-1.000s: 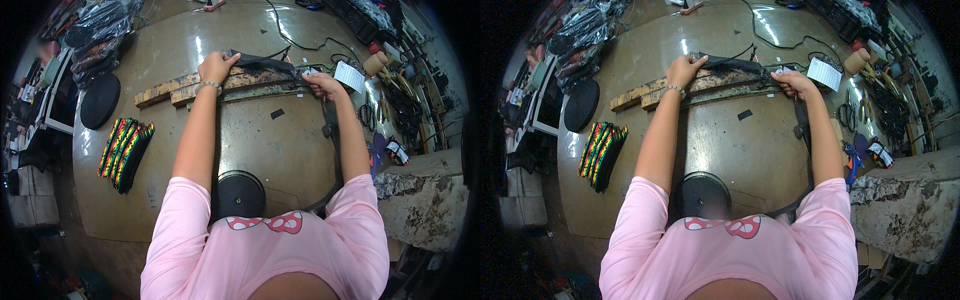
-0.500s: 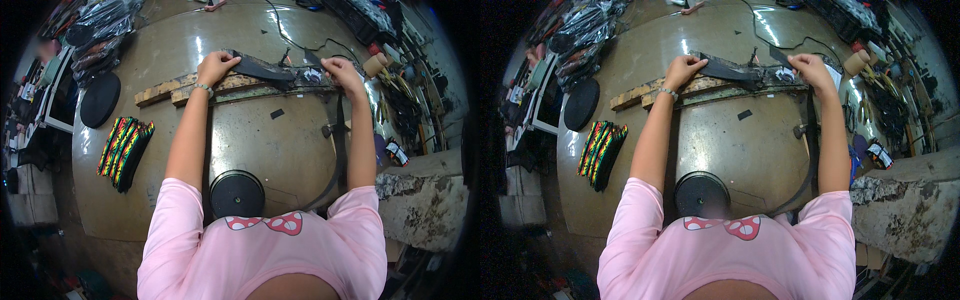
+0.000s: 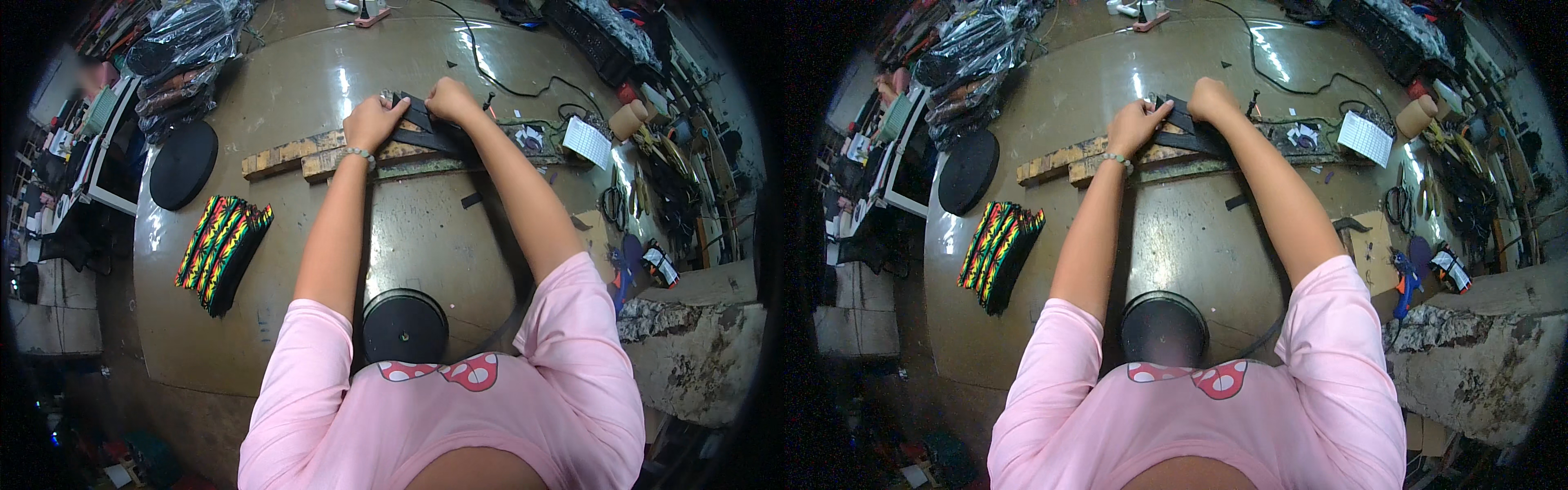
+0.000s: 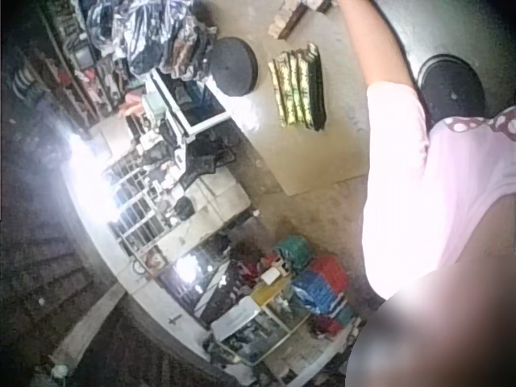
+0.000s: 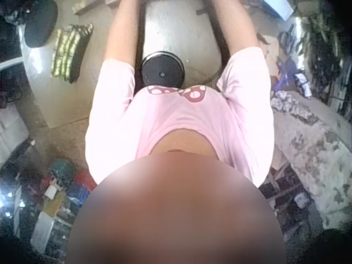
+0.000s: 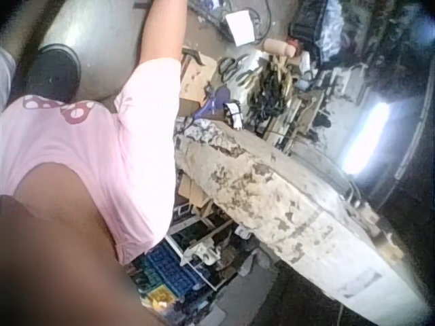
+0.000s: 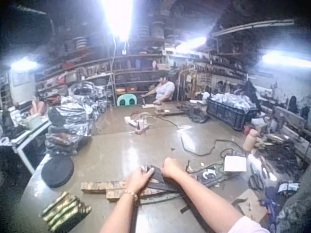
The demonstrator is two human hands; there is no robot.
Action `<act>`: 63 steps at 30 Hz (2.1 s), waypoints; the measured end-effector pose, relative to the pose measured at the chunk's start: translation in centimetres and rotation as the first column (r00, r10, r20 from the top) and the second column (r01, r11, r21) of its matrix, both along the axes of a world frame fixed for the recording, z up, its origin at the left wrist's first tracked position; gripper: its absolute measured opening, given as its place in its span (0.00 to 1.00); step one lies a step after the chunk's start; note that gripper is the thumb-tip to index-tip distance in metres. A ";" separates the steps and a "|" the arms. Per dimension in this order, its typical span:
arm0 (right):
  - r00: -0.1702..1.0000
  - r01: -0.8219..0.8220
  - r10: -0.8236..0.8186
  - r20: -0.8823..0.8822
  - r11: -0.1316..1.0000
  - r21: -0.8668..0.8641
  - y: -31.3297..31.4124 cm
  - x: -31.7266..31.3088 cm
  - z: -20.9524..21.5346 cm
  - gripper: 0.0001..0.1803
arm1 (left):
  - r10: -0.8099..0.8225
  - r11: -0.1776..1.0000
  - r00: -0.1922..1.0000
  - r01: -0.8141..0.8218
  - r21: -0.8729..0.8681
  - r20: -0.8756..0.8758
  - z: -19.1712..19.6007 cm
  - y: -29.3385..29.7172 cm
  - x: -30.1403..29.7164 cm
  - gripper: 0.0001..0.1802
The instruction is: The person folds and stacks patterned fabric strips, then wraps a black elastic band around a circular hat base. She uses a hammer to secure the band and ties the stack of strips with a rubber band.
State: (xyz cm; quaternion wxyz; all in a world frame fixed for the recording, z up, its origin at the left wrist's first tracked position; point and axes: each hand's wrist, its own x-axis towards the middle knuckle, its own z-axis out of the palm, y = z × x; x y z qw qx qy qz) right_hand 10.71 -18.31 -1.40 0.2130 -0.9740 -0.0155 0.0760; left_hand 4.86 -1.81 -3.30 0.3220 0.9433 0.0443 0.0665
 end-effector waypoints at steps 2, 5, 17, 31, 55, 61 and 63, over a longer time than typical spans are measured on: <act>0.996 -0.004 0.007 0.086 0.999 -0.044 -0.2 0.2 -0.7 0.12 | 0.051 0.998 0.999 -0.051 0.022 -0.011 0.2 -0.5 0.1 0.33; 0.985 -0.077 0.088 0.147 0.994 -0.084 0.1 -1.1 0.2 0.12 | 0.036 0.997 0.996 -0.030 0.071 -0.085 0.4 -0.6 0.3 0.33; 0.972 -0.143 0.126 0.197 0.987 0.076 -12.9 -9.5 9.1 0.24 | 0.034 0.992 0.999 -0.032 0.120 -0.015 0.1 -0.8 0.3 0.32; 0.950 0.257 -0.065 -0.304 0.715 0.650 -17.7 -9.9 -0.1 0.17 | 0.045 0.992 0.999 -0.044 0.116 -0.001 0.2 -0.9 -0.1 0.31; 0.936 0.257 -0.019 -0.350 0.718 0.647 -18.5 -8.5 -1.9 0.16 | 0.026 0.995 0.999 -0.023 0.101 -0.022 0.0 -0.8 0.1 0.34; 0.970 0.048 -0.091 0.224 0.981 0.189 -16.9 -9.8 2.5 0.18 | -0.033 0.997 0.999 0.034 0.070 -0.014 0.3 -0.4 -0.1 0.32; 0.914 -0.057 -0.045 0.403 0.970 0.238 -15.1 -10.4 5.9 0.18 | -0.090 0.996 0.996 0.090 0.026 0.013 0.2 0.2 -0.5 0.28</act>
